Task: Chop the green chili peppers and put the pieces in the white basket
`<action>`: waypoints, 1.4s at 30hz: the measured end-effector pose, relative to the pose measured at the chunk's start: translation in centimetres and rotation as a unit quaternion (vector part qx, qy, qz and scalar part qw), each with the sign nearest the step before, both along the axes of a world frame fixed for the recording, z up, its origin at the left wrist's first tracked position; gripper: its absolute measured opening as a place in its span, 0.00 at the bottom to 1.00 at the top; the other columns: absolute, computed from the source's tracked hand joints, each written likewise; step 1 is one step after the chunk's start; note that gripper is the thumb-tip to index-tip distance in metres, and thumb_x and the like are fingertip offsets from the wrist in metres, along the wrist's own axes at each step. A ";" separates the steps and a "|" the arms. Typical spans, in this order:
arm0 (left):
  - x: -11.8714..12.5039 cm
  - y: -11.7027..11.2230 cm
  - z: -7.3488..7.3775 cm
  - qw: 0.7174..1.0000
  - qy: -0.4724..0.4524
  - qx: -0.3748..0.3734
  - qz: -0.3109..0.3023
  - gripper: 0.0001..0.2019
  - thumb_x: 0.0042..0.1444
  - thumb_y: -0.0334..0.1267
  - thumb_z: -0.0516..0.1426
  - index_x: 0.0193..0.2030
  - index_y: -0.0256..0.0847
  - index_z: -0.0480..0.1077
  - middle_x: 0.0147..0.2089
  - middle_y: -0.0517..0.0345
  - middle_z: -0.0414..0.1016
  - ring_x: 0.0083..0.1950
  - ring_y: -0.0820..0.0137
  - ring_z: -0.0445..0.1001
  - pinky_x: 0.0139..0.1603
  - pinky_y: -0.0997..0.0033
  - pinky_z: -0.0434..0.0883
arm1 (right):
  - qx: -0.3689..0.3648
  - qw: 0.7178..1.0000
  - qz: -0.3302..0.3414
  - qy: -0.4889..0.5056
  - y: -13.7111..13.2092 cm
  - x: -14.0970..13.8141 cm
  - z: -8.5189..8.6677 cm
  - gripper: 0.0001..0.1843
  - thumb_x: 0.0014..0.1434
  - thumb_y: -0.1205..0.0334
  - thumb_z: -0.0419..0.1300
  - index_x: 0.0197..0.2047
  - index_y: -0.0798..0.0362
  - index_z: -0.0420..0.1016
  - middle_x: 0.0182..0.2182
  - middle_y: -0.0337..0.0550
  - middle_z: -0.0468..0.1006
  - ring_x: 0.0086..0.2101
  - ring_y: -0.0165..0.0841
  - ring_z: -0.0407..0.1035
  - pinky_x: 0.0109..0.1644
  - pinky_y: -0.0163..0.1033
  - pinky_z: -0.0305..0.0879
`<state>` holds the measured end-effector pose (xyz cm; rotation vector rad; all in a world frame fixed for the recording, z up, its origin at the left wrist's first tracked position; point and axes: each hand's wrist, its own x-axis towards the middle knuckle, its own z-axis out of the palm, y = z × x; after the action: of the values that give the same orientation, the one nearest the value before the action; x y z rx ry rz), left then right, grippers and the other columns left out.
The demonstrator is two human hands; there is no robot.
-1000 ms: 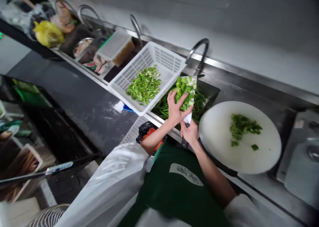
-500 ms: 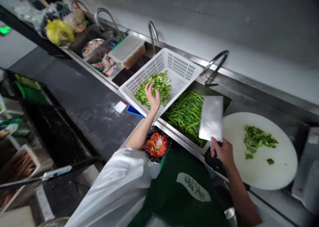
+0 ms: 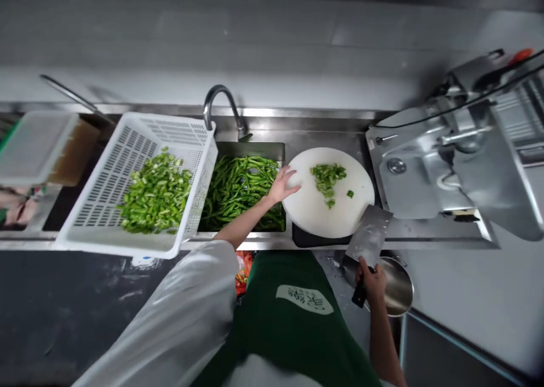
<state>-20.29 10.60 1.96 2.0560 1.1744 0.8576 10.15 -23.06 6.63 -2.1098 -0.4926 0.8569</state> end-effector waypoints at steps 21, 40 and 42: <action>18.4 4.9 -3.3 0.977 0.163 0.028 -0.135 0.61 0.40 0.76 0.68 0.77 0.46 0.61 0.83 0.36 0.36 0.80 0.25 0.34 0.74 0.20 0.41 | -0.008 0.976 0.207 0.071 18.6 9.7 -3.4 0.21 0.54 0.40 0.64 0.28 0.46 0.62 0.12 0.35 0.70 0.13 0.32 0.66 0.19 0.36 0.62; 21.4 0.4 -0.8 0.995 0.028 0.092 -0.026 0.32 0.61 0.56 0.62 0.68 0.44 0.71 0.74 0.41 0.58 0.77 0.48 0.55 0.77 0.39 0.58 | 0.015 0.968 0.205 0.143 20.1 1.2 -1.3 0.18 0.54 0.43 0.62 0.31 0.45 0.62 0.12 0.33 0.70 0.11 0.31 0.63 0.15 0.35 0.60; 20.6 0.2 0.4 0.994 0.026 0.098 -0.027 0.31 0.61 0.56 0.62 0.68 0.45 0.71 0.74 0.43 0.58 0.77 0.48 0.54 0.77 0.39 0.58 | 0.019 0.969 0.203 0.138 19.8 0.2 -0.3 0.18 0.55 0.43 0.62 0.32 0.46 0.62 0.12 0.33 0.70 0.12 0.31 0.63 0.15 0.34 0.60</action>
<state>0.27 10.83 2.37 2.2705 1.0939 0.9307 10.37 -3.30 6.29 -1.8412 -0.7995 1.3395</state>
